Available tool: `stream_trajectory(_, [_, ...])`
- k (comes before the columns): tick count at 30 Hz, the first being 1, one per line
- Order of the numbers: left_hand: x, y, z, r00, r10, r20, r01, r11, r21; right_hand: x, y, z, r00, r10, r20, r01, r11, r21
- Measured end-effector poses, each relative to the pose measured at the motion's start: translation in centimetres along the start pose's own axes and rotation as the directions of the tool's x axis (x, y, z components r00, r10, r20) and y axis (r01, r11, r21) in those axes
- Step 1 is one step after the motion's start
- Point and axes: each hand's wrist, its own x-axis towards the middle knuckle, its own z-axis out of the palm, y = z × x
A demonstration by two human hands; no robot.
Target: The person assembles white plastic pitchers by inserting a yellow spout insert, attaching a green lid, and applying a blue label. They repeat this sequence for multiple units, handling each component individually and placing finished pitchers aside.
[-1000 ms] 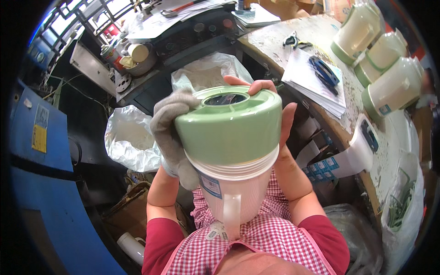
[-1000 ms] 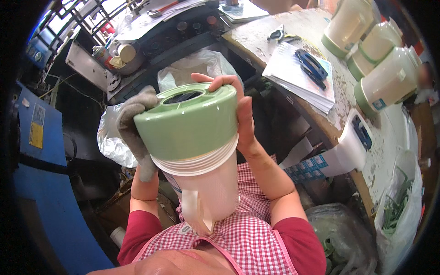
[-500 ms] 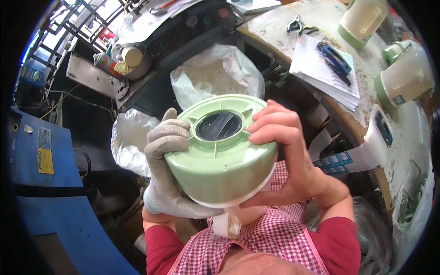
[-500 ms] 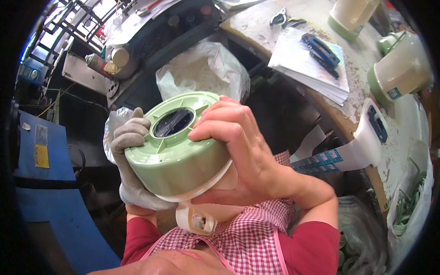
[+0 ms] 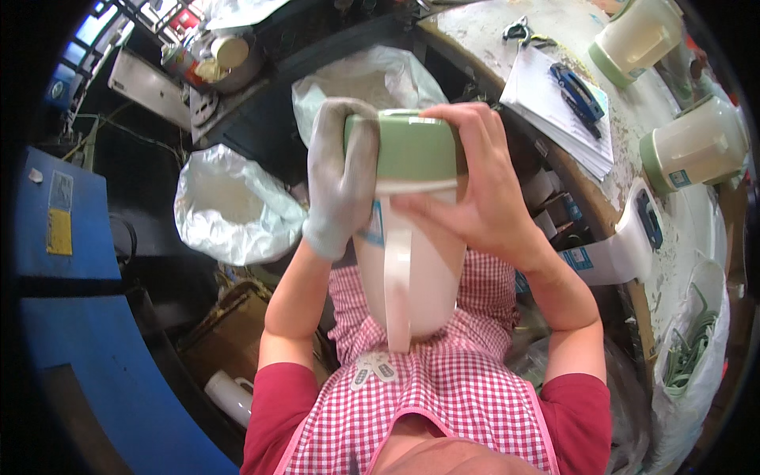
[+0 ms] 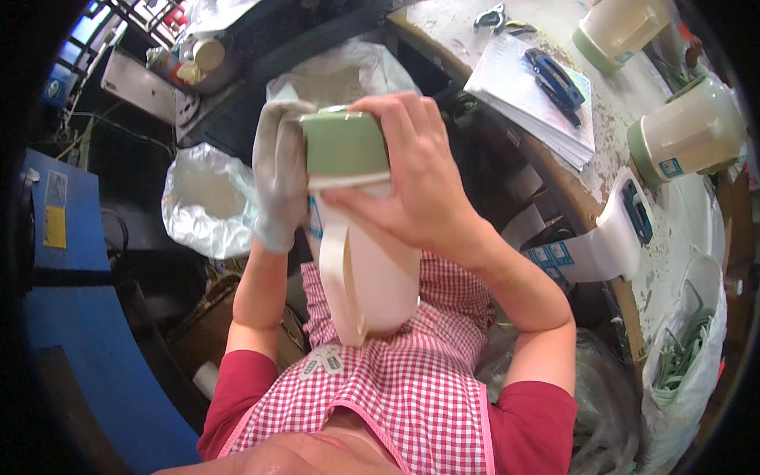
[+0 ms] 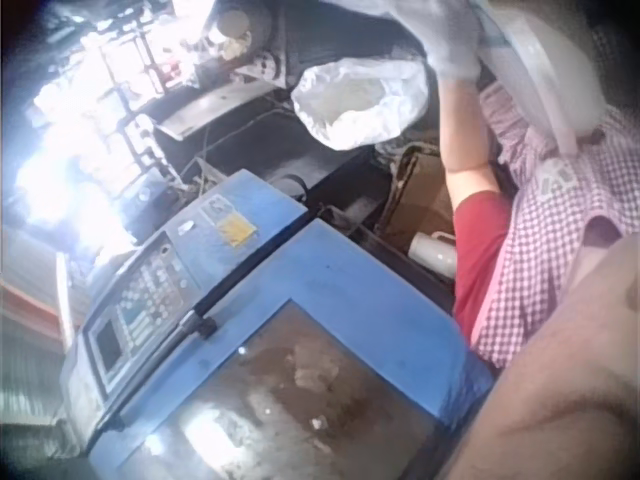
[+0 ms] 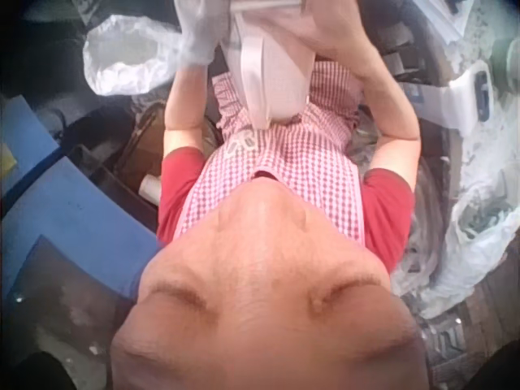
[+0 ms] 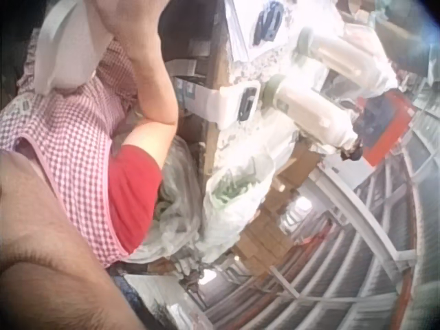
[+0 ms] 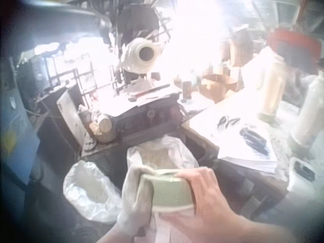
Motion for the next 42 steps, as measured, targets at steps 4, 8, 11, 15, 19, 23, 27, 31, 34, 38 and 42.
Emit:
stream_trajectory(4, [-0.2,-2.9,1.3,0.999,-0.005,-0.041,0.004,1.000,-0.019,-1.1,-0.1,1.3,0.996,0.058,-0.066,-0.062,0.996,-0.064])
stream_trajectory(8, [0.7,-1.9,-0.5,0.989,0.048,0.138,0.019,0.892,-0.453,-1.6,1.5,-0.3,0.991,0.135,-0.008,-0.125,0.939,0.321])
stream_trajectory(11, [0.9,-1.6,-0.9,0.976,0.210,0.057,-0.187,0.944,-0.272,-2.5,2.3,-1.1,0.980,0.188,0.070,-0.192,0.778,0.599])
stream_trajectory(15, [0.8,-2.6,2.7,0.965,0.194,-0.175,-0.231,0.947,-0.225,-3.4,2.7,-2.3,0.986,0.166,0.034,-0.161,0.855,0.493])
stream_trajectory(19, [0.1,-5.6,2.1,0.974,0.225,0.002,-0.220,0.955,-0.199,-4.0,5.4,-2.1,0.990,0.106,-0.091,-0.075,0.954,0.289])
stream_trajectory(23, [-0.2,-6.4,-0.4,0.952,-0.106,0.286,0.260,0.776,-0.575,-3.5,4.7,-1.5,0.985,0.078,-0.156,0.002,0.890,0.456])
stream_trajectory(27, [-8.6,-6.1,-2.3,0.951,-0.184,0.250,0.235,0.953,-0.192,-2.6,2.6,-0.4,0.982,-0.035,-0.183,0.135,0.808,0.573])
stream_trajectory(31, [-16.2,-3.8,-2.6,0.918,-0.140,0.371,0.127,0.990,0.060,-3.2,2.6,-0.8,0.980,-0.099,-0.173,0.183,0.790,0.585])
stream_trajectory(34, [-13.7,-4.1,-0.4,0.935,-0.109,0.339,0.121,0.993,-0.012,-3.8,3.4,-1.3,0.984,-0.025,-0.175,0.131,0.765,0.630])
stream_trajectory(38, [-4.4,-4.6,3.3,0.955,-0.226,0.194,0.271,0.928,-0.256,-3.7,3.9,-3.3,0.962,-0.041,-0.269,0.152,0.901,0.406])
stream_trajectory(42, [-8.3,-2.0,4.5,0.907,-0.018,0.421,0.077,0.989,-0.125,-6.7,7.7,-4.9,0.880,0.071,-0.469,-0.066,0.997,0.027])
